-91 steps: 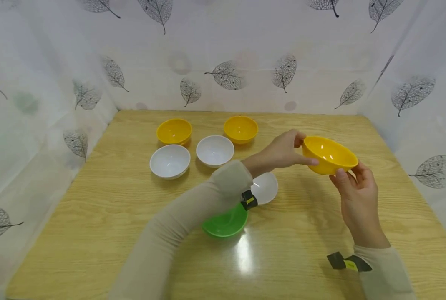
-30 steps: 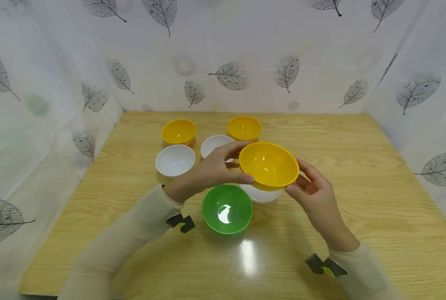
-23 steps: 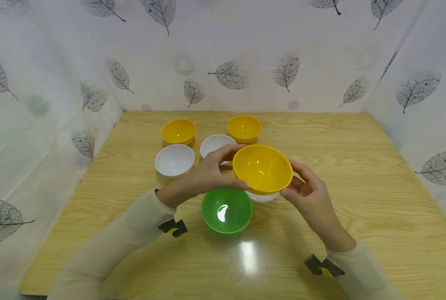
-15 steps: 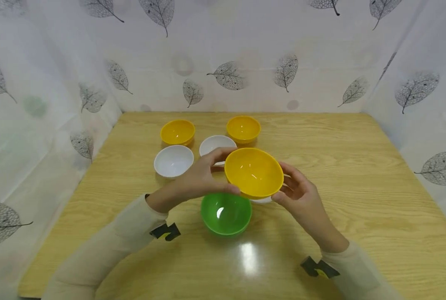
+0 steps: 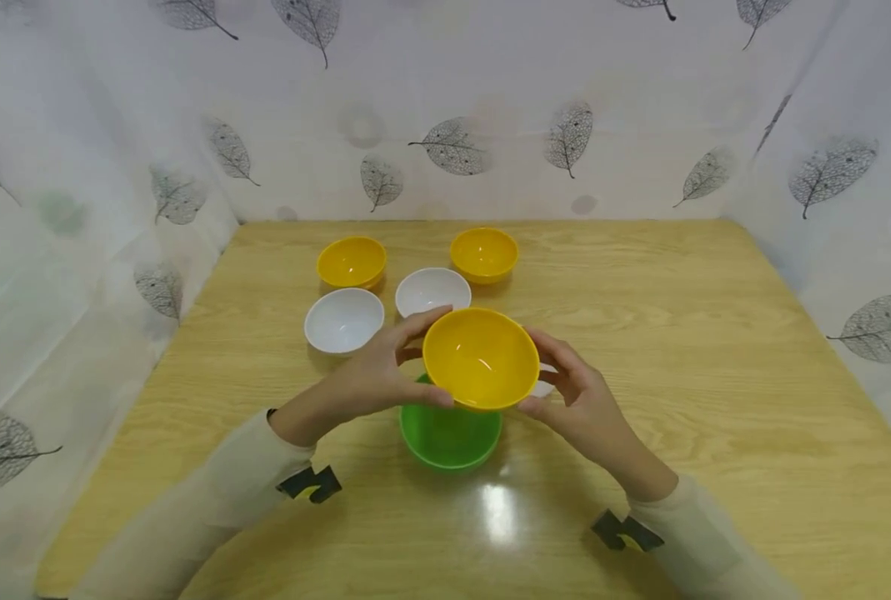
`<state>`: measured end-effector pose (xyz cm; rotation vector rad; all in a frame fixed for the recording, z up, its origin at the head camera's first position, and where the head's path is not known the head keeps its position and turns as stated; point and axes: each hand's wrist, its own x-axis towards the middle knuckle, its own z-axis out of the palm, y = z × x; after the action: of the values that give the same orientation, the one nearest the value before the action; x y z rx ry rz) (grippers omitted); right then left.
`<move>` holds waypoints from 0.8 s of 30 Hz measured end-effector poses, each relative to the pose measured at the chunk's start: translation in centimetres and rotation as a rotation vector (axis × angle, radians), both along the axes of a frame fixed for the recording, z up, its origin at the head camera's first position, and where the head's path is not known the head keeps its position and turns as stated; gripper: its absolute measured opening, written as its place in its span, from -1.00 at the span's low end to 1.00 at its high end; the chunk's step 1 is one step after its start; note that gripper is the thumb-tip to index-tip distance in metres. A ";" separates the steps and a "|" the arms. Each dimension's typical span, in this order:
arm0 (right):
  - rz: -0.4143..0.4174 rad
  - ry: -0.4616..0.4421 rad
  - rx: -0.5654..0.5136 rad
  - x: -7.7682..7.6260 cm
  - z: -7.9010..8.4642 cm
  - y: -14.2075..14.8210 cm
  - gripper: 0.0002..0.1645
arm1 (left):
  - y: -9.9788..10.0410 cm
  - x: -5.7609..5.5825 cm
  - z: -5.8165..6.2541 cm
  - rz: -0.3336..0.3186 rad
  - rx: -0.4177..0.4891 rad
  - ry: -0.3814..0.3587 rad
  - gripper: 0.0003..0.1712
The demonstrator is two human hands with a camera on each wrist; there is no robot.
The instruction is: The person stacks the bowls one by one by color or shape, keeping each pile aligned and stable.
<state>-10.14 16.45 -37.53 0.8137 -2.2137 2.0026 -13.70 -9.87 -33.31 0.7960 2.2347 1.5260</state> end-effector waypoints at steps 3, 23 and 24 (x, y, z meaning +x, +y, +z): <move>0.014 0.014 0.025 -0.1 -0.1 -0.2 -0.16 | -0.4 0.2 -0.3 0.001 -0.021 0.052 0.15; -0.026 0.118 0.389 0.1 -1.5 -0.9 -0.12 | -2.3 1.4 -2.4 0.005 -0.281 0.170 0.24; -0.024 0.124 0.402 0.1 -1.5 -0.9 -0.12 | -2.4 1.5 -2.5 0.005 -0.281 0.178 0.25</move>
<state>-10.01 15.51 -39.07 0.9082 -2.5711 1.4669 -12.22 -12.25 -35.85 0.8663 2.5072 1.1444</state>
